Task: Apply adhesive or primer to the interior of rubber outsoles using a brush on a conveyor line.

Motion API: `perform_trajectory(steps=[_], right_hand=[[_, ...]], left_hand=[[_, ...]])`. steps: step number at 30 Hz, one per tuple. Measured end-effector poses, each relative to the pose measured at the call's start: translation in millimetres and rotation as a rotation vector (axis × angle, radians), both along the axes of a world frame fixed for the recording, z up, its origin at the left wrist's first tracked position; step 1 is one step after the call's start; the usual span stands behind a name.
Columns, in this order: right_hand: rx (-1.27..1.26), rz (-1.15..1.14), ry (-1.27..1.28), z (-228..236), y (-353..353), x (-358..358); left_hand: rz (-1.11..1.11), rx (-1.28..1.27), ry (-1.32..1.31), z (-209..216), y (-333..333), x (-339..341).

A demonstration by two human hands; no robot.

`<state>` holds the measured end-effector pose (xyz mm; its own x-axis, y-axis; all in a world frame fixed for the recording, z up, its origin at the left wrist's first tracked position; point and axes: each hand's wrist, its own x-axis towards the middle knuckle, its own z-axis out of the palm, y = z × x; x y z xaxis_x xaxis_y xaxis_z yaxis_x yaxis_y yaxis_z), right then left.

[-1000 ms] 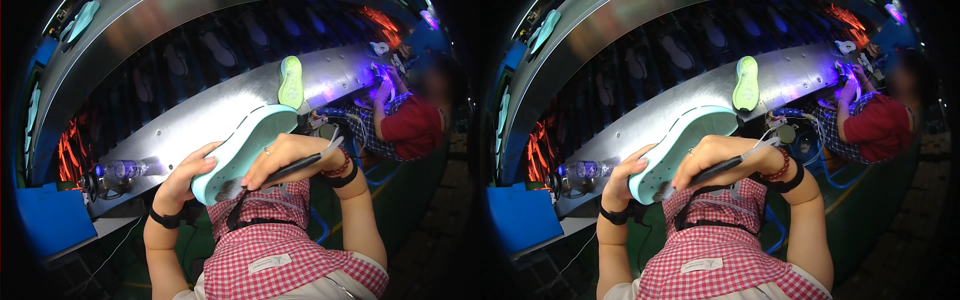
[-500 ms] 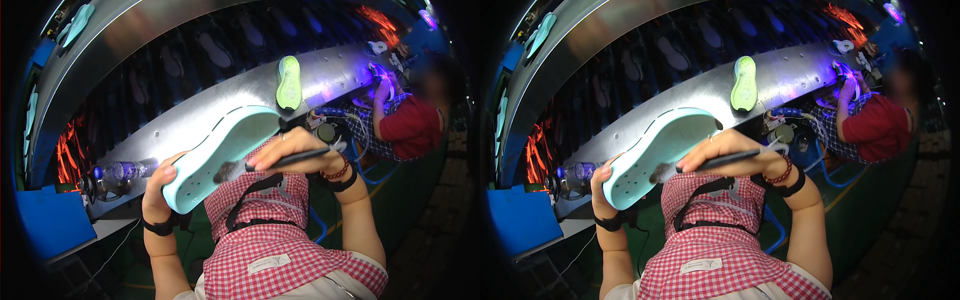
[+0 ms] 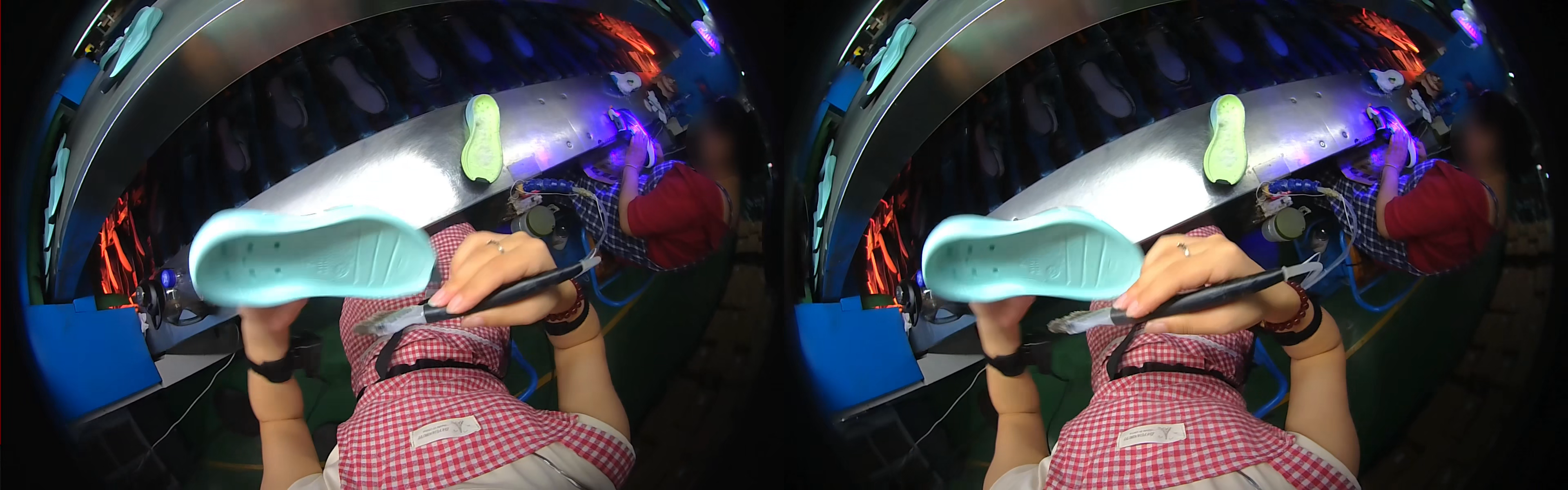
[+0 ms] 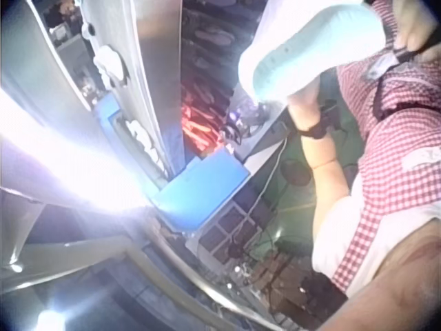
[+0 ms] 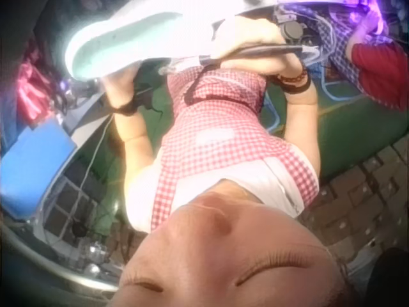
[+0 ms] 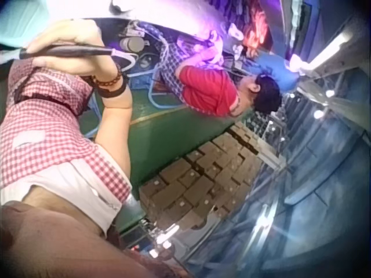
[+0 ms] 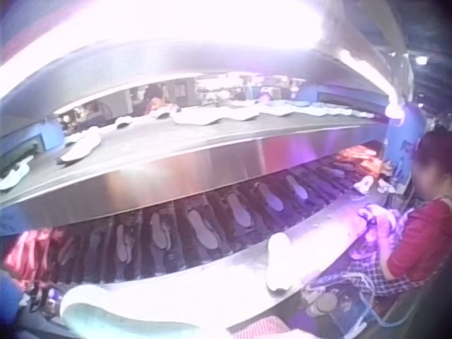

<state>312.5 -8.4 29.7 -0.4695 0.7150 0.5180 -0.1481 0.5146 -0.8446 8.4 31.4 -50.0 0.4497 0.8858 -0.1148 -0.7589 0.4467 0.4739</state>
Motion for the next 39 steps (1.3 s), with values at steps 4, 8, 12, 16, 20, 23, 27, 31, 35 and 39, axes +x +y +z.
perform_trajectory(steps=[4, 8, 12, 16, 20, 23, 27, 31, 35, 39], right_hand=[[-0.116, -0.228, -0.113, -33, 11, -24], [-0.294, -0.329, -0.118, -42, 16, -31], [0.343, -0.362, -0.236, -49, 12, -50], [0.295, -0.105, -0.356, -35, -8, -36], [-0.053, -0.192, -0.131, -19, 8, -28], [-0.019, -0.202, -0.110, -25, 15, -45], [-0.052, 0.054, -0.026, -22, -1, -39], [-0.183, -0.151, -0.089, -37, 10, -27], [-0.244, 0.130, -0.025, -27, 6, -25], [-0.611, 0.097, 0.352, -49, 11, -27]], left_hand=[[-0.023, -0.014, -0.072, -4, -2, 59], [-0.040, -0.024, -0.165, -14, -10, 73], [0.212, -0.171, 0.009, -4, -9, 80], [0.207, 0.066, -0.084, -6, 3, 64], [0.213, 0.074, -0.018, -1, -2, 75], [0.223, 0.163, -0.075, 5, -1, 84], [0.361, 0.181, 0.003, 12, 5, 71], [0.379, 0.174, 0.056, 24, 5, 72], [0.395, 0.203, 0.050, 32, 7, 66], [0.288, 0.225, -0.181, 44, 13, 64]])
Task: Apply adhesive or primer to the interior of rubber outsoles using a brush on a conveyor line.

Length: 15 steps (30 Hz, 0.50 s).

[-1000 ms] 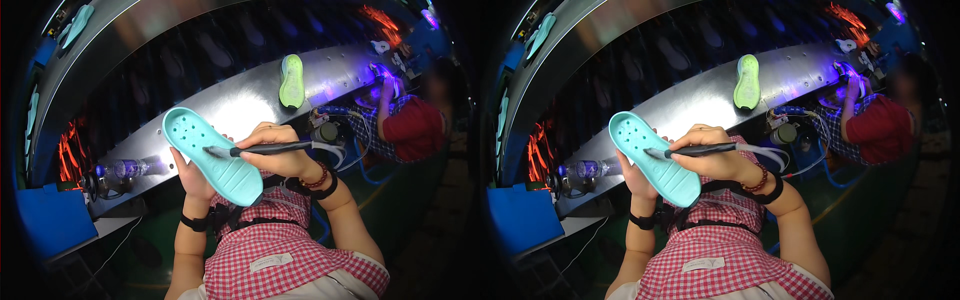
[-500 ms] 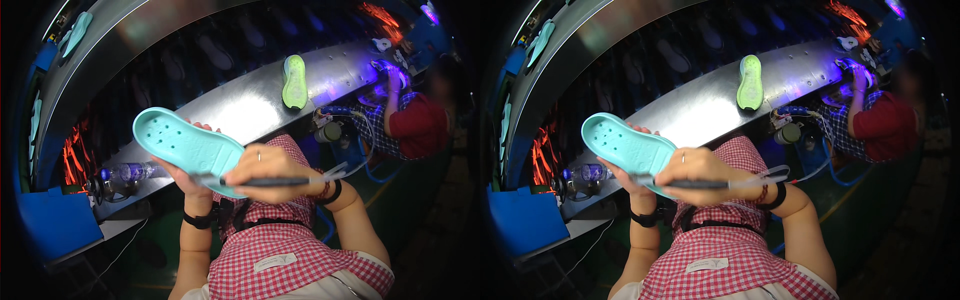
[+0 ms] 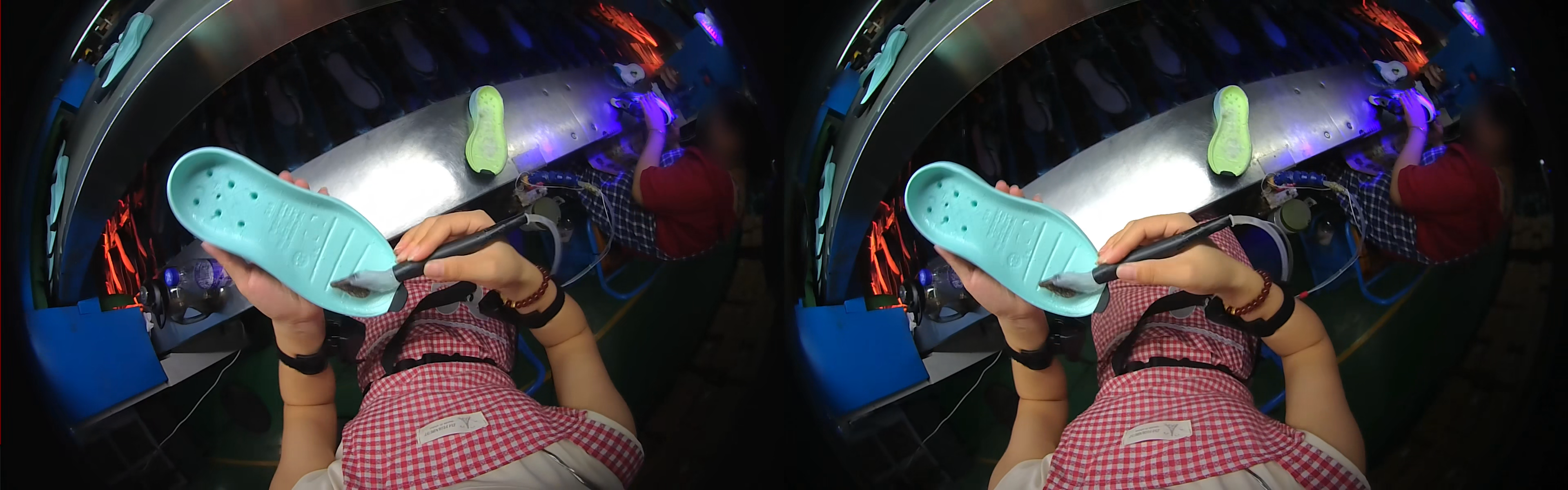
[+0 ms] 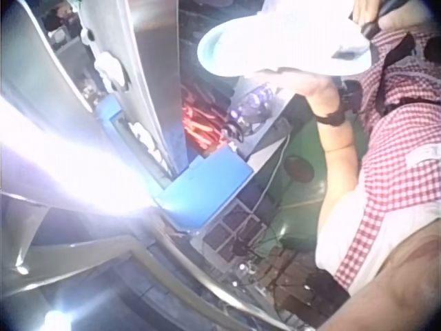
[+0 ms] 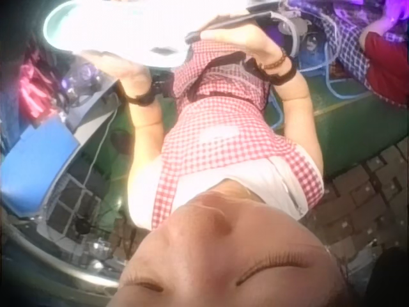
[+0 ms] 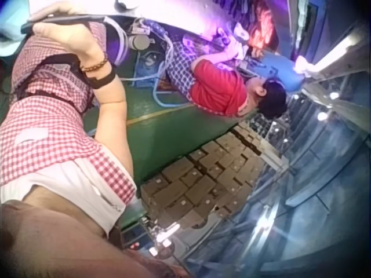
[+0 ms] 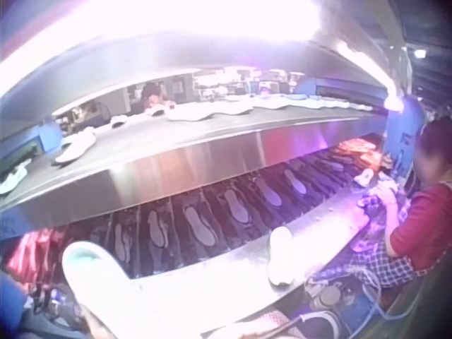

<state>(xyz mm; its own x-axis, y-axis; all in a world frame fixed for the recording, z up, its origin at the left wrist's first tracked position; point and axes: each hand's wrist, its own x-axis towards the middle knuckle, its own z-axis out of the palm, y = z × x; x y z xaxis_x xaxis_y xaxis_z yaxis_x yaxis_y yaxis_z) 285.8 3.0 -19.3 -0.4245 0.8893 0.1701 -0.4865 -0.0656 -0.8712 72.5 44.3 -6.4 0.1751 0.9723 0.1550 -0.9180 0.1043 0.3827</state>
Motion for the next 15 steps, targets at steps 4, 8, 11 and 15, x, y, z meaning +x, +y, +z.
perform_trajectory(steps=[4, 8, 11, 15], right_hand=[[-0.277, -0.093, 0.260, 4, -9, -26], [0.111, -0.123, -0.152, 9, -13, -26], [0.217, -0.181, -0.213, 14, -9, -20], [0.479, -0.150, -0.281, 24, -4, -26]], left_hand=[[0.004, -0.067, -0.025, 9, -28, 26], [-0.071, -0.108, 0.044, -6, -28, 20], [0.019, -0.173, 0.041, -2, -28, 19], [-0.021, -0.085, -0.003, 0, -21, 18]])
